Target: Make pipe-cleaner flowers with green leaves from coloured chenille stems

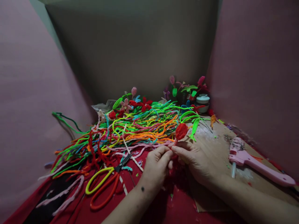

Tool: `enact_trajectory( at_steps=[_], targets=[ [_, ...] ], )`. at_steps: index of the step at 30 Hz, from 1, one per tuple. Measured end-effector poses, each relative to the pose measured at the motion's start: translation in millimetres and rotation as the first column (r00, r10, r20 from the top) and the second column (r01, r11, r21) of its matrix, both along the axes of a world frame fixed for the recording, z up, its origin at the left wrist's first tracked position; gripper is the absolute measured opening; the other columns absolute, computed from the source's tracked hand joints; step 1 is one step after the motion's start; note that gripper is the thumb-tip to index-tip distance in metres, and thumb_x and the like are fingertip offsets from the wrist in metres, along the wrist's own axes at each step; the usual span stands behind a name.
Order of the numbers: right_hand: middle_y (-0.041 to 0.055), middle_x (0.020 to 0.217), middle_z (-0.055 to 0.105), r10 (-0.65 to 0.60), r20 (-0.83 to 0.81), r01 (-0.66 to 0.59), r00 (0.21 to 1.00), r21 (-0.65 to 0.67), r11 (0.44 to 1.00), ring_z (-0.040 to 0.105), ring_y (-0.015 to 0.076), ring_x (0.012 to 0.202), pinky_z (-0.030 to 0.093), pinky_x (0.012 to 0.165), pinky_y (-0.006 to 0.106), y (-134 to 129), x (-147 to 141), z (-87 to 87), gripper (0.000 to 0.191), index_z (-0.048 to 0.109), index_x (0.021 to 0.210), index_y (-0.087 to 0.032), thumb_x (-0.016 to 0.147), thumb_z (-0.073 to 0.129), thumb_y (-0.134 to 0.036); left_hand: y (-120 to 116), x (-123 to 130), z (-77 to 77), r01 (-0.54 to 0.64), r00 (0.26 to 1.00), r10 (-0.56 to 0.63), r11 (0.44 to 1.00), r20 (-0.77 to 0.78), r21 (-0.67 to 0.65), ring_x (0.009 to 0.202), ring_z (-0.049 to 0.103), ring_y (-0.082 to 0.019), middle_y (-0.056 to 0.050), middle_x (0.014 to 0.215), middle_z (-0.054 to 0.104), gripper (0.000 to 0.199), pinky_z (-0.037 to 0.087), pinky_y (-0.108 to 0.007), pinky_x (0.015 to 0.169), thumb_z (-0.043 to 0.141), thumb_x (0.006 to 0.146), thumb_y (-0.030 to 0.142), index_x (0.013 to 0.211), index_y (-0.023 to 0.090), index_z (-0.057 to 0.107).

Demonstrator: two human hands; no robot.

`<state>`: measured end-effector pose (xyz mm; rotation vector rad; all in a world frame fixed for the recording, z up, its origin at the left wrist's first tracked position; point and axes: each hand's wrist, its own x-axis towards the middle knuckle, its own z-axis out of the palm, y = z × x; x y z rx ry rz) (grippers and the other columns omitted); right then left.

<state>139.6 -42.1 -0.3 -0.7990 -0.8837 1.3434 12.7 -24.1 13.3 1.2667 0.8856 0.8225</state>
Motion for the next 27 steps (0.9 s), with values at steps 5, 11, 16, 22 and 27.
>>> enact_trajectory(
  at_steps=[5,11,16,22,27],
  targets=[
    [-0.0003,0.068,0.063,0.037,0.039,-0.039,0.999,0.048,0.998,0.054,0.0118,0.063,0.043,0.065,0.027,-2,2,-1.7,0.01,0.069,0.074,-0.017,0.074,0.066,-0.027,4,-6,3.9,0.267,0.931,-0.181,0.93,0.318,-0.254,0.034,0.014,-0.002,0.01,0.046,0.036,0.02,0.015,-0.013,0.033,0.059,0.08,0.034,0.075,0.017,0.05],
    [0.001,0.072,0.065,0.056,0.09,-0.068,0.994,0.135,0.989,0.057,0.0145,0.07,0.045,0.074,0.031,-9,2,-2.9,0.01,0.069,0.073,-0.02,0.077,0.065,-0.028,10,-15,2.4,0.452,0.854,-0.349,0.864,0.385,-0.22,0.033,0.011,-0.002,0.011,0.044,0.032,0.018,0.018,-0.013,0.03,0.059,0.08,0.029,0.091,0.015,0.06],
    [-0.0007,0.063,0.061,0.044,0.14,-0.073,0.989,0.206,0.976,0.057,0.0137,0.057,0.049,0.063,0.031,-14,1,2.4,0.014,0.071,0.088,-0.023,0.081,0.061,-0.029,12,-15,8.9,0.363,0.92,-0.342,0.928,0.19,-0.087,0.033,0.037,-0.004,0.005,0.048,0.05,0.022,0.033,-0.017,0.037,0.061,0.078,0.034,0.078,0.012,0.061],
    [-0.0005,0.1,0.065,-0.246,0.294,0.076,0.924,0.489,0.869,0.057,0.0173,0.098,0.043,0.088,0.032,-20,2,14.3,0.019,0.072,0.09,-0.033,0.082,0.06,-0.021,10,-19,31.4,0.192,0.98,-0.199,0.96,0.012,0.203,0.084,0.058,-0.014,-0.004,0.091,0.063,0.024,0.045,-0.026,0.08,0.067,0.074,0.027,0.094,0.015,0.06],
    [-0.0014,0.109,0.061,-0.272,0.281,0.1,0.92,0.504,0.858,0.051,0.0177,0.107,0.04,0.094,0.035,-26,1,14.6,0.02,0.07,0.093,-0.036,0.083,0.058,-0.022,-9,-26,60.3,0.078,0.994,-0.032,0.877,-0.105,0.474,0.088,0.056,-0.015,-0.003,0.094,0.058,0.022,0.046,-0.028,0.08,0.055,0.083,0.029,0.103,0.02,0.056]
  ],
)
